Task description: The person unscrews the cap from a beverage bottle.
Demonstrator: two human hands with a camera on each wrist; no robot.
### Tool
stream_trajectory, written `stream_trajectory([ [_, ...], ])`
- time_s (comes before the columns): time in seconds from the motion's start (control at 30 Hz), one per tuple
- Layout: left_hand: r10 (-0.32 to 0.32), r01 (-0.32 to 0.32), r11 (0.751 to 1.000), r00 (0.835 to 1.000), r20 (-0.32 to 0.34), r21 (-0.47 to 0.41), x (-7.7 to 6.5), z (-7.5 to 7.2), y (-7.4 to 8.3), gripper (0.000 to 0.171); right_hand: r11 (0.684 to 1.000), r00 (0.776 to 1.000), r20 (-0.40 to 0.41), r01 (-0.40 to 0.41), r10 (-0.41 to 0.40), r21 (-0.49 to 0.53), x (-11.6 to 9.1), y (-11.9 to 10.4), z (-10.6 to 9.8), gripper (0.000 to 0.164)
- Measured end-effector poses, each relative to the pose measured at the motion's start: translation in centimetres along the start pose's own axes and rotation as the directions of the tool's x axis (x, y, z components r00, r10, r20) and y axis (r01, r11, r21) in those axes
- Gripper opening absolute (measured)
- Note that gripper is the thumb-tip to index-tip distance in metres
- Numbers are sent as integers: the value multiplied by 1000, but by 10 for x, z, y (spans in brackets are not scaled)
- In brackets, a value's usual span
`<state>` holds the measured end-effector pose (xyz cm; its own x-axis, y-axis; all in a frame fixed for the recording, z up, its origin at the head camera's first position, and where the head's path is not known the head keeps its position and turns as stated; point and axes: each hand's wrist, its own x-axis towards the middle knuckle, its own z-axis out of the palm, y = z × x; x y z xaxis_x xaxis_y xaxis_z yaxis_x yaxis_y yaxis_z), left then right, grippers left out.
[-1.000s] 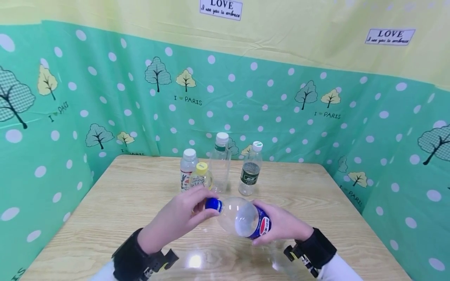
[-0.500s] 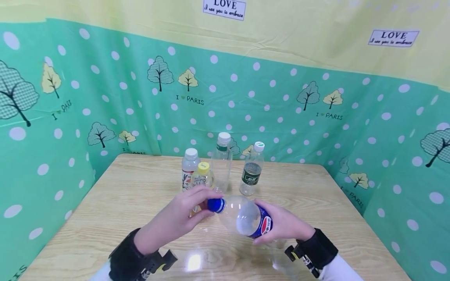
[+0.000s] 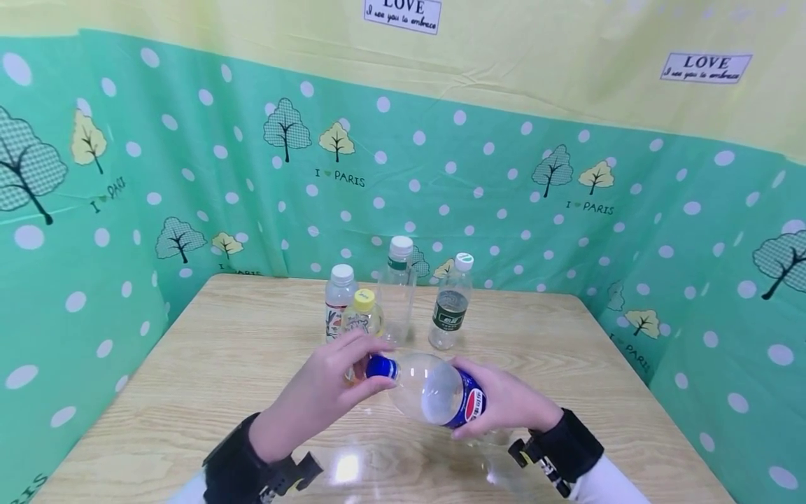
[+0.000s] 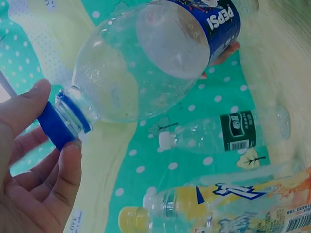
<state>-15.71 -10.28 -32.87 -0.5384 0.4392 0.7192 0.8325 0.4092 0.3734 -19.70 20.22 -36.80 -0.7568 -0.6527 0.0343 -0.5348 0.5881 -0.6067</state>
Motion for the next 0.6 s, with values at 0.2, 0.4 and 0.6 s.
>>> stream_trajectory([
  [0.2,73,-69,996,993,90,-52,1,-9,-2,39,999,1000,-7,-28,28,31,-3,0,-1,94],
  [0.4,10,-9,1000,998,61,-6,3,-7,-1,31,1000,1000,-13,-9,9,27,-2,-1,-3,91],
  [0.6,-71,72,993,997,-13,90,2,4,1,22,1000,1000,-14,9,-9,-1,0,0,-2,90],
])
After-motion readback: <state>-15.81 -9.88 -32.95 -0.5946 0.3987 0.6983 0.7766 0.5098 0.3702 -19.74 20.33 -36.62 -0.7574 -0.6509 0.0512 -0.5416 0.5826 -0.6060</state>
